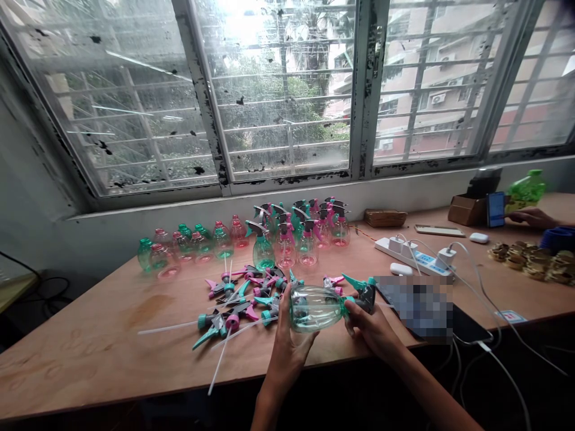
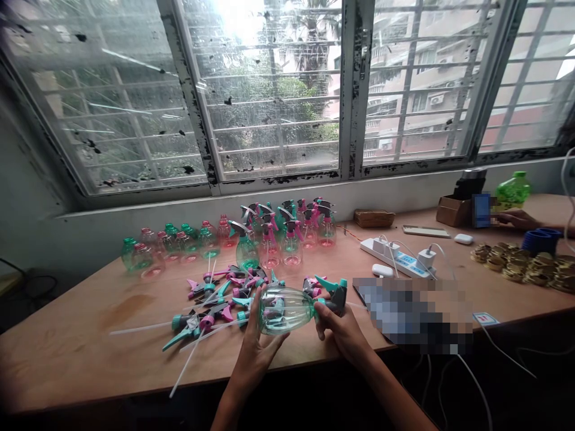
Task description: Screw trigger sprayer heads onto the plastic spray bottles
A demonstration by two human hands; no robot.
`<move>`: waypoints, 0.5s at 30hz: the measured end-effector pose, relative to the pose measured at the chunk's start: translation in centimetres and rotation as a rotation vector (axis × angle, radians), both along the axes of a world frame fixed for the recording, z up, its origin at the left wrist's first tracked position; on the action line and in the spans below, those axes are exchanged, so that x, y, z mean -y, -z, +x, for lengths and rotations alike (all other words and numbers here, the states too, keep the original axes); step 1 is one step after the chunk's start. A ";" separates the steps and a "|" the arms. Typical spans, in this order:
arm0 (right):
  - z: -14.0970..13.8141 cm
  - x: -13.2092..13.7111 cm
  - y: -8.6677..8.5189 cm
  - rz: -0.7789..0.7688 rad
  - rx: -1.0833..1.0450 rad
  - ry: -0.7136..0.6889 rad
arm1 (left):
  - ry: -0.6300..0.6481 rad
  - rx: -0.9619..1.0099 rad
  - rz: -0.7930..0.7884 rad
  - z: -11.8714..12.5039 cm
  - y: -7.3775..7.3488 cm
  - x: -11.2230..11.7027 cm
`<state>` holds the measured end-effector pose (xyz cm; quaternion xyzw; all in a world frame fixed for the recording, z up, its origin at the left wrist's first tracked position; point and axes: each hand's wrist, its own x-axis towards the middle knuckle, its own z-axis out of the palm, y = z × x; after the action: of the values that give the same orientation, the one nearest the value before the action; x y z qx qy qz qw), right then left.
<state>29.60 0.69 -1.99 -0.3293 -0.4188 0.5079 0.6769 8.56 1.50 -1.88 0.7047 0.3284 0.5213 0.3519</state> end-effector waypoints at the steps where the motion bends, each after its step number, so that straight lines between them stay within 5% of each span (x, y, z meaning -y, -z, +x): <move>1: 0.0 0.0 0.0 0.000 0.002 0.001 | 0.000 0.001 -0.007 0.0 0.0 0.0; 8: 0.2 -0.2 0.6 0.027 -0.001 -0.027 | 0.021 0.031 -0.113 0.1 -0.9 0.3; 15: 0.3 -0.1 0.4 0.019 -0.024 -0.019 | 0.002 -0.016 -0.008 0.0 0.0 -0.1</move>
<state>29.86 0.83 -2.43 -0.3126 -0.4184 0.5144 0.6802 8.55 1.57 -1.87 0.7078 0.3323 0.5141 0.3526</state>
